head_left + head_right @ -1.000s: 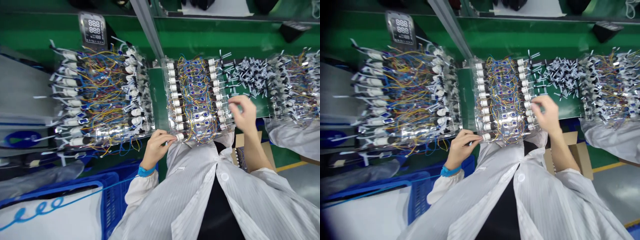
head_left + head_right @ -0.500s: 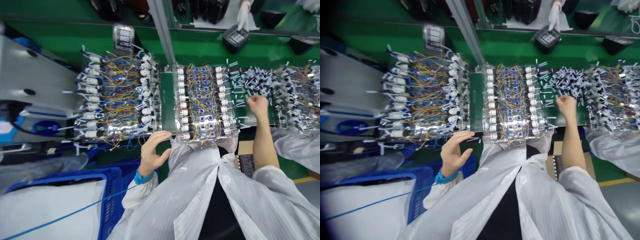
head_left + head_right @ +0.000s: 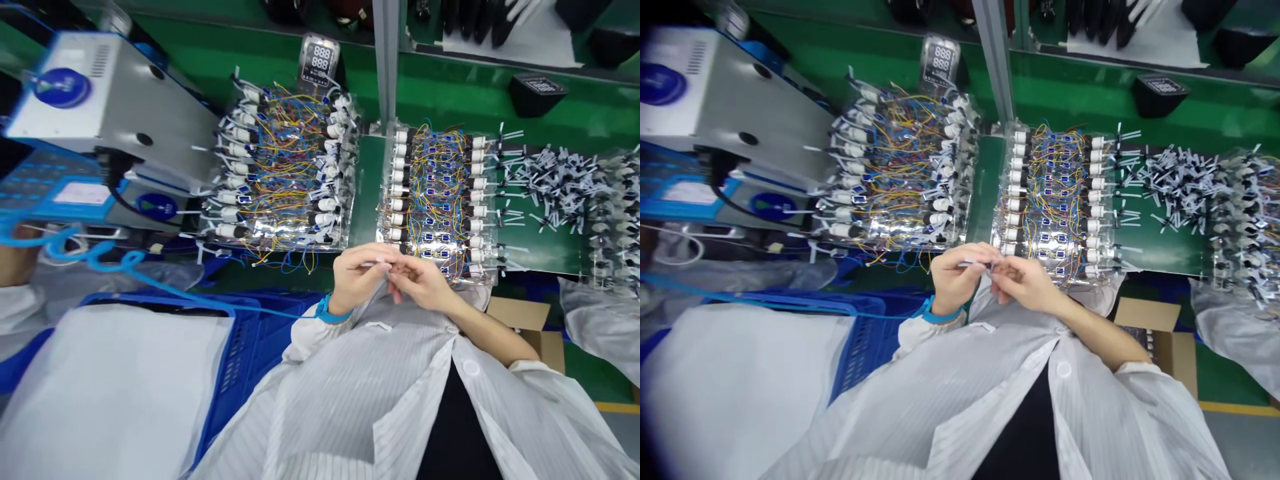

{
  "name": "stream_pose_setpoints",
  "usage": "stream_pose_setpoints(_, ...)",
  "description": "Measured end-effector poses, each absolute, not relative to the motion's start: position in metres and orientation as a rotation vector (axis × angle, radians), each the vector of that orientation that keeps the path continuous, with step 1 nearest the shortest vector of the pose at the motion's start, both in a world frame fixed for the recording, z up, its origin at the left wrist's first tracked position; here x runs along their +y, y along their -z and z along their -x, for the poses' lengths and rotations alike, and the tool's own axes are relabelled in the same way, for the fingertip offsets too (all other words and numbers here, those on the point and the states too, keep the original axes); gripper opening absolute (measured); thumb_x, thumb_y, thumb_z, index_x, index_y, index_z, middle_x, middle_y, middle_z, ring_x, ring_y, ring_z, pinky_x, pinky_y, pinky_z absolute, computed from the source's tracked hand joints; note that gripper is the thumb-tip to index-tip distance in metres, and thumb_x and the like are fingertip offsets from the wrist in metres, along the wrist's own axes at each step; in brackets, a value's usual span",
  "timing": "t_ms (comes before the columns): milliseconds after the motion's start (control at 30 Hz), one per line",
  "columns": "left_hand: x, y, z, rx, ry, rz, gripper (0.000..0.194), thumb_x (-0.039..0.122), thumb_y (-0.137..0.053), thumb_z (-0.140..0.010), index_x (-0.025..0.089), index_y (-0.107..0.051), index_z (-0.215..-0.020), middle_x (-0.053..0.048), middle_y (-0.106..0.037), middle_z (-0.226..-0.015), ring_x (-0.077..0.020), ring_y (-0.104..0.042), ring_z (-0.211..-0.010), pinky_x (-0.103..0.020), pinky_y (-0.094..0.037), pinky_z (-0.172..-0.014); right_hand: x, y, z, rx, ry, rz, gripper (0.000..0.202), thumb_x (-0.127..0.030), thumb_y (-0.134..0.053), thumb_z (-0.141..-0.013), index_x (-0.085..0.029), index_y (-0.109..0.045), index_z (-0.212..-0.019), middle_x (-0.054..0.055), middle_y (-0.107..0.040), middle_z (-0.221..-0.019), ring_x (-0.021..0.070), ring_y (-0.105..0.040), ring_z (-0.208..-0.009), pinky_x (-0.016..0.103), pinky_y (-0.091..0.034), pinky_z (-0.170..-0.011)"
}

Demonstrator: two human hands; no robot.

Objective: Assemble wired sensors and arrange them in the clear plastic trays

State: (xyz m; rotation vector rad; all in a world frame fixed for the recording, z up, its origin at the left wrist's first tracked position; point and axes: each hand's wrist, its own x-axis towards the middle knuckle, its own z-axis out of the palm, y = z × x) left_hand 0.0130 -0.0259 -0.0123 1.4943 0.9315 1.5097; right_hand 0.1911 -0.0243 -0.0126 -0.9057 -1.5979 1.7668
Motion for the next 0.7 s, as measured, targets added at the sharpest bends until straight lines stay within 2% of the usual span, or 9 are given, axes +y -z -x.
stream_pose_setpoints(67,-0.026,0.015,-0.006,0.961,-1.591,-1.394,0.019,0.040,-0.070,-0.102,0.025,-0.081,-0.100,-0.005,-0.076,-0.086,-0.0187,-0.075,-0.073,-0.035,-0.064,-0.066,-0.011,0.020,-0.196,-1.826,-1.470,0.963,0.031,-0.046,-0.052,-0.109,-0.019,-0.066,-0.103,0.005,-0.076,-0.089,0.0158,-0.070,-0.074,0.032,-0.058,-0.072)
stream_pose_setpoints(133,-0.024,0.018,0.002,1.064,-1.627,-1.329,0.017,0.034,-0.068,-0.104,0.025,-0.082,-0.107,-0.005,-0.074,-0.094,-0.0124,-0.069,-0.065,-0.027,-0.056,-0.055,0.005,0.024,-0.201,-2.138,-1.019,1.020,0.028,-0.036,-0.049,-0.111,-0.018,-0.070,-0.108,0.010,-0.074,-0.101,0.0208,-0.066,-0.093,0.039,-0.054,-0.088)
stream_pose_setpoints(200,-0.020,0.021,0.008,1.187,-1.562,-1.386,0.018,0.030,-0.068,-0.104,0.026,-0.083,-0.114,-0.005,-0.074,-0.104,-0.0104,-0.069,-0.068,-0.024,-0.054,-0.055,0.018,0.027,-0.201,-2.430,-0.663,1.038,0.026,-0.028,-0.050,-0.110,-0.017,-0.073,-0.106,0.012,-0.071,-0.107,0.0243,-0.059,-0.101,0.042,-0.049,-0.092)
stream_pose_setpoints(300,-0.014,0.026,0.012,1.303,-1.355,-1.575,0.024,0.029,-0.072,-0.101,0.025,-0.081,-0.123,-0.005,-0.077,-0.101,-0.0134,-0.073,-0.079,-0.026,-0.060,-0.069,0.028,0.033,-0.196,-2.687,-0.419,1.041,0.020,-0.026,-0.056,-0.107,-0.018,-0.074,-0.105,0.012,-0.066,-0.105,0.0261,-0.052,-0.099,0.040,-0.044,-0.084)
stream_pose_setpoints(400,-0.008,0.031,0.009,1.339,-1.239,-1.683,0.019,0.029,-0.076,-0.098,0.022,-0.083,-0.114,-0.006,-0.082,-0.096,-0.0170,-0.076,-0.085,-0.030,-0.062,-0.080,0.026,0.040,-0.195,-2.704,-0.357,1.041,0.016,-0.027,-0.058,-0.106,-0.016,-0.070,-0.109,0.013,-0.067,-0.105,0.0285,-0.051,-0.100,0.042,-0.044,-0.084)
stream_pose_setpoints(500,-0.003,0.036,0.007,1.309,-1.222,-1.761,0.012,0.027,-0.075,-0.098,0.021,-0.085,-0.102,-0.007,-0.083,-0.098,-0.0187,-0.078,-0.091,-0.031,-0.062,-0.084,0.019,0.048,-0.202,-2.506,-0.462,1.013,0.020,-0.025,-0.060,-0.104,-0.015,-0.064,-0.122,0.014,-0.069,-0.109,0.0302,-0.056,-0.107,0.047,-0.048,-0.091)
stream_pose_setpoints(600,0.001,0.040,0.007,1.225,-1.220,-1.816,0.012,0.024,-0.076,-0.098,0.022,-0.085,-0.105,-0.006,-0.083,-0.100,-0.0178,-0.077,-0.091,-0.031,-0.062,-0.084,0.011,0.053,-0.210,-2.189,-0.588,0.930,0.034,-0.024,-0.063,-0.103,-0.017,-0.056,-0.136,0.015,-0.068,-0.122,0.0282,-0.061,-0.117,0.048,-0.051,-0.102)
stream_pose_setpoints(700,0.003,0.045,0.007,1.160,-1.208,-1.851,0.011,0.023,-0.077,-0.097,0.022,-0.085,-0.105,-0.006,-0.083,-0.099,-0.0172,-0.077,-0.090,-0.031,-0.061,-0.084,0.007,0.055,-0.214,-2.026,-0.728,0.886,0.033,-0.025,-0.060,-0.105,-0.021,-0.059,-0.137,0.014,-0.068,-0.126,0.0258,-0.064,-0.121,0.046,-0.055,-0.104)
